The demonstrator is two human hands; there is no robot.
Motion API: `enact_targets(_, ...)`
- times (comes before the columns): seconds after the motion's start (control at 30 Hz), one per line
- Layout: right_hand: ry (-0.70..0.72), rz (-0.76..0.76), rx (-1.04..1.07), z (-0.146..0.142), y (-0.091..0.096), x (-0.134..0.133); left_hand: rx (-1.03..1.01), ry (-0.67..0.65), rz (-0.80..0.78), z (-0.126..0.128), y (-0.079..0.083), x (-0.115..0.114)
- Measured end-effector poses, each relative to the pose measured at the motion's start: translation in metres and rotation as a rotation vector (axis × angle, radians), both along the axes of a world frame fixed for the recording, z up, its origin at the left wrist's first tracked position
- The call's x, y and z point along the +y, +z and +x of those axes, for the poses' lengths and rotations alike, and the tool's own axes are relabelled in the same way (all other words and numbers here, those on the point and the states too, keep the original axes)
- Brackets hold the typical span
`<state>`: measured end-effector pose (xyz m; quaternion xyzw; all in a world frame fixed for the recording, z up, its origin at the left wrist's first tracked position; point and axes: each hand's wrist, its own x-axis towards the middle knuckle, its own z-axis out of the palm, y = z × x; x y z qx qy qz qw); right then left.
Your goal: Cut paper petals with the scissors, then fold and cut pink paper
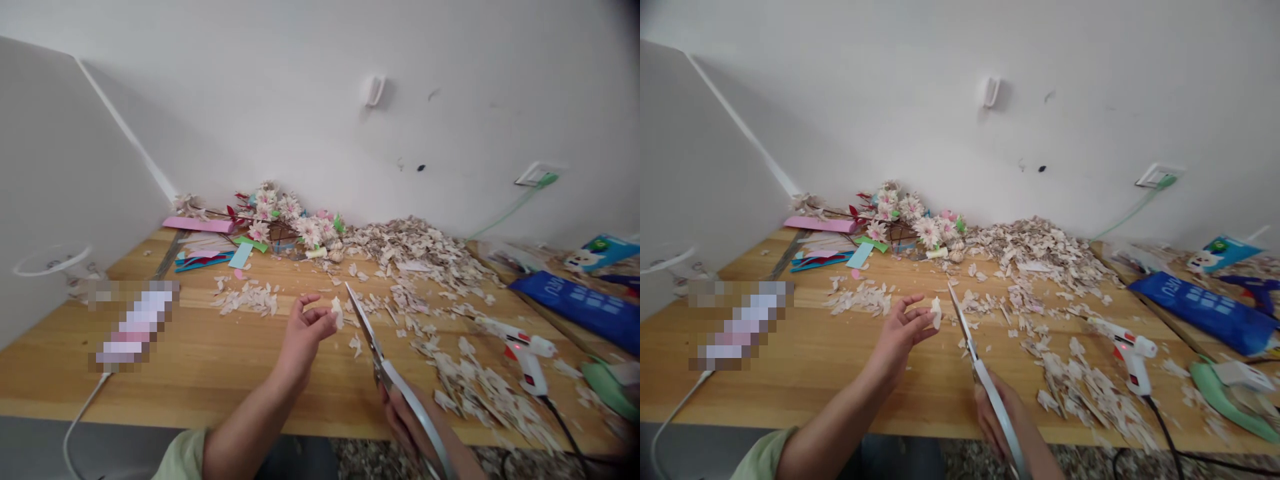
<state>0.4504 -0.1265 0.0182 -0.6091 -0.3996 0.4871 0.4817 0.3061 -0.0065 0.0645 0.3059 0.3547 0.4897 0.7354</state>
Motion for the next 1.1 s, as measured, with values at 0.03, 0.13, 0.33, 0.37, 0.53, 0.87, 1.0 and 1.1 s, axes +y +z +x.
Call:
enact_targets(0.03, -0.020, -0.016, 0.023, -0.003, 0.004, 0.004, -0.020, -0.013, -0.012, 0.001, -0.003, -0.001)
enact_targets(0.13, -0.126, -0.045, 0.239, -0.015, 0.017, 0.023, -0.096, -0.076, -0.055, 0.004, -0.010, -0.008)
enact_targets(0.33, -0.051, 0.014, 0.693, -0.033, 0.026, 0.049, -0.239, -0.206, -0.190, 0.003, -0.012, -0.022)
enact_targets(0.37, -0.039, 0.016, 0.708, -0.034, 0.025, 0.050, -0.258, -0.228, -0.195, 0.002, -0.012, -0.022)
enact_targets(0.53, -0.030, 0.032, 0.724, -0.034, 0.018, 0.049, -0.359, -0.313, -0.177, -0.001, -0.015, -0.019)
enact_targets(0.87, -0.290, 0.069, 0.454, -0.039, 0.025, 0.049, -0.277, -0.262, -0.099, -0.006, -0.019, -0.018)
enact_targets(1.0, -0.353, 0.102, 0.223, -0.033, 0.021, 0.049, -0.124, -0.208, -0.021, -0.004, -0.023, -0.016)
enact_targets(1.1, -0.316, 0.160, -0.021, -0.026, 0.015, 0.047, -0.087, -0.192, -0.021, -0.002, -0.024, -0.014)
